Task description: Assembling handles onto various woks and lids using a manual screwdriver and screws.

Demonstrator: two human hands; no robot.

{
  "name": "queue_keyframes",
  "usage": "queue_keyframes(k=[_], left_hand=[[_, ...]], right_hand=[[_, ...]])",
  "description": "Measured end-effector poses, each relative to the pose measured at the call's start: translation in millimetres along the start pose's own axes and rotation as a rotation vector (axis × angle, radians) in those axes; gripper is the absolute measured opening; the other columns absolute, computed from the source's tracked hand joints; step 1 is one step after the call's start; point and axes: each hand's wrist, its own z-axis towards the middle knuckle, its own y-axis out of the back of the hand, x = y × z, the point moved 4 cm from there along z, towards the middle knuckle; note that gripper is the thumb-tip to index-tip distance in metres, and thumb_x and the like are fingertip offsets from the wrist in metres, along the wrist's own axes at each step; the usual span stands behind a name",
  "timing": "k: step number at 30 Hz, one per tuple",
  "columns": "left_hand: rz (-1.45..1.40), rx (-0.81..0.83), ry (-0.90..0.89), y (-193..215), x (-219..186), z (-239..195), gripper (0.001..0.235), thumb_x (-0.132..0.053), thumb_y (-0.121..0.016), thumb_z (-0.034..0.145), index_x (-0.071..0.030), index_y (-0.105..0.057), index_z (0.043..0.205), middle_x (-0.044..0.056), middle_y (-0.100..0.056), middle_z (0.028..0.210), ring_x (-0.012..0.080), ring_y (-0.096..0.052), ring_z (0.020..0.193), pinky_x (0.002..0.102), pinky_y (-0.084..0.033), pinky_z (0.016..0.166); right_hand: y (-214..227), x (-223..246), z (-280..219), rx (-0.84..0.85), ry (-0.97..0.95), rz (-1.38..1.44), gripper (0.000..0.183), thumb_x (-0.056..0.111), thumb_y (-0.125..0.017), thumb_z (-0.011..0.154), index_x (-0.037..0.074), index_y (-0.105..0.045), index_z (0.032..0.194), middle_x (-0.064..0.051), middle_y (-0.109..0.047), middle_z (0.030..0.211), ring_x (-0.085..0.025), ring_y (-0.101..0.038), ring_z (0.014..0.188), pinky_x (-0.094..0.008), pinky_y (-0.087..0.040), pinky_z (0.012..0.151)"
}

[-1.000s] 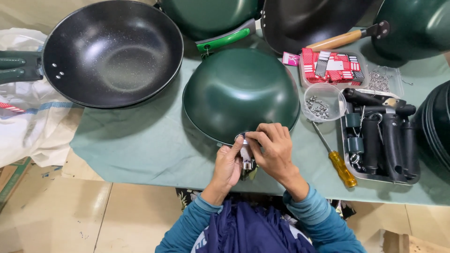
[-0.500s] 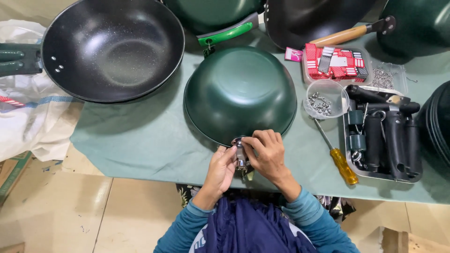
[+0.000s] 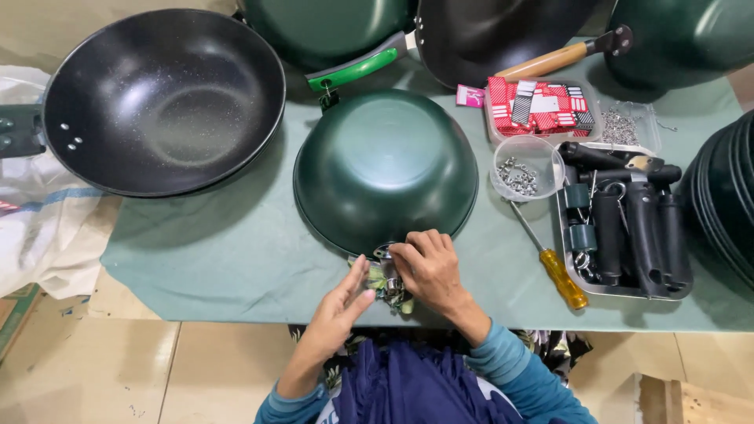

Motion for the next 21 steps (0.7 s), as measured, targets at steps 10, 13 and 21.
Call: queue_keyframes(k=[10, 13, 21], left_hand=[[0.054, 0.006, -0.194, -27, -69, 32, 0.051, -0.02, -0.058, 0.096, -0.005, -0.052, 0.144, 0.01, -0.058, 0.148, 0.022, -0.055, 0.138, 0.034, -0.047, 0.114], [0.127, 0.073, -0.352, -59, -86, 62, 0.046, -0.016, -0.065, 0.098, -0.009, -0.06, 0.143, 0.013, -0.07, 0.132, 0.0192, -0.06, 0.128, 0.042, -0.048, 0.107], [0.378, 0.237, -0.437, -154, -106, 157, 0.034, -0.021, -0.056, 0.103, -0.017, -0.065, 0.136, 0.005, -0.069, 0.132, 0.0281, -0.06, 0.132, 0.046, -0.047, 0.111]], right_hand=[[23, -46, -10, 0.016, -0.119, 0.048, 0.006, 0.014, -0.072, 0.096, 0.013, -0.07, 0.102, -0.005, -0.062, 0.095, -0.025, -0.055, 0.081, -0.038, -0.042, 0.069], [41, -81, -14, -0.05, -0.209, -0.017, 0.008, 0.015, -0.075, 0.091, 0.019, -0.074, 0.097, 0.0, -0.06, 0.09, -0.023, -0.059, 0.078, -0.034, -0.046, 0.071], [81, -183, -36, -0.076, -0.246, -0.386, 0.01, 0.015, -0.081, 0.087, 0.018, -0.074, 0.093, 0.001, -0.063, 0.098, -0.023, -0.06, 0.091, -0.035, -0.043, 0.075]])
